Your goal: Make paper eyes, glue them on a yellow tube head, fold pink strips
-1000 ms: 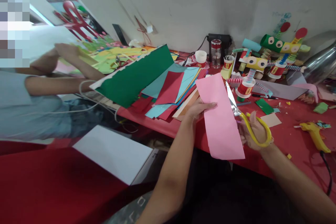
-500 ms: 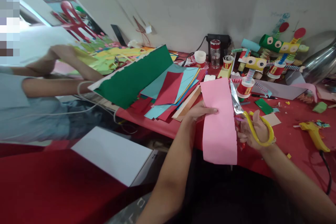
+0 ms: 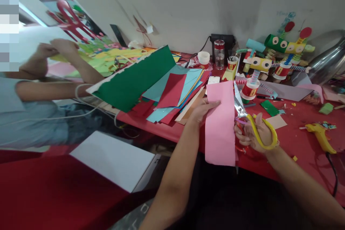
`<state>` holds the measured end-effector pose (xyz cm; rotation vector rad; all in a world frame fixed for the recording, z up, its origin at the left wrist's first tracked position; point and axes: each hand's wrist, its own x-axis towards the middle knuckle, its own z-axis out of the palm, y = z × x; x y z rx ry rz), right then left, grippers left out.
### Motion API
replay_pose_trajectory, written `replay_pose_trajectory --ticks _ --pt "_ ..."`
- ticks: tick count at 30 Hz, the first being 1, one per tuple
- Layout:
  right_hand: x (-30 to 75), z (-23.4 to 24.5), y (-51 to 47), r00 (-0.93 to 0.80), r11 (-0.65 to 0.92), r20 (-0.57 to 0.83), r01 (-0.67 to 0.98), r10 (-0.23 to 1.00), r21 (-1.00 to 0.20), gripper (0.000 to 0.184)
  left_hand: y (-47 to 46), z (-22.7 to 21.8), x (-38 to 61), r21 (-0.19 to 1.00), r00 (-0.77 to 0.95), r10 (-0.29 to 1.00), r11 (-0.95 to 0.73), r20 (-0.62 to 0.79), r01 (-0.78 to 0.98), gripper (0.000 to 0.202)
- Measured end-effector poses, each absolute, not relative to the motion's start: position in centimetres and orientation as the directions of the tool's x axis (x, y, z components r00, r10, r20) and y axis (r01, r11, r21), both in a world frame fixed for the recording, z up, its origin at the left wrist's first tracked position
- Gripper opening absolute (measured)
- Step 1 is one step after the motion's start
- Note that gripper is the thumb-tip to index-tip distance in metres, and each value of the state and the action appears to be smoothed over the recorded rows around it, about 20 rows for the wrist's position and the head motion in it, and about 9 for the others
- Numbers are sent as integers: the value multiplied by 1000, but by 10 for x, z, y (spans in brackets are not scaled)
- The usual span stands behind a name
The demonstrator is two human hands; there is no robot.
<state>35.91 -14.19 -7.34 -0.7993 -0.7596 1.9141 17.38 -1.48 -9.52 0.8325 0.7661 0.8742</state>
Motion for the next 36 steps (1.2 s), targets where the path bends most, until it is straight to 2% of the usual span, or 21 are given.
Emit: replay_pose_trajectory --ticks 8,12,15,21,25,29,32,34,36 --pt "361 -74 -144 -350 -397 -241 -498 906 -771 61 -21 -88 169 854 443 868 394 -223 -341 35" --pt "359 -75 -145 -308 -378 -245 -519 919 -766 59 -22 -86 169 858 534 811 434 -239 -276 34" --pt "358 -73 -146 -292 -353 -229 -504 929 -788 64 -21 -86 167 864 572 781 447 -250 -232 34" --pt "364 -62 -146 -185 -195 -122 -457 975 -868 67 -16 -93 162 856 523 818 432 -238 -286 38" --pt "364 -66 -145 -145 -177 -130 -379 981 -908 63 -13 -98 166 830 529 823 434 -207 -350 39" --pt "363 -70 -151 -99 -224 -209 -174 973 -959 53 -6 -103 170 802 435 884 382 -172 -458 44" --pt "373 -61 -165 34 -166 -163 130 986 -978 45 0 -107 169 804 369 916 337 -159 -490 38" --pt "387 -54 -179 56 -61 -42 411 998 -910 49 4 -109 168 811 356 923 316 -144 -492 33" --pt "402 -51 -195 88 -6 68 651 994 -759 49 5 -109 167 816 339 933 286 -119 -501 30"
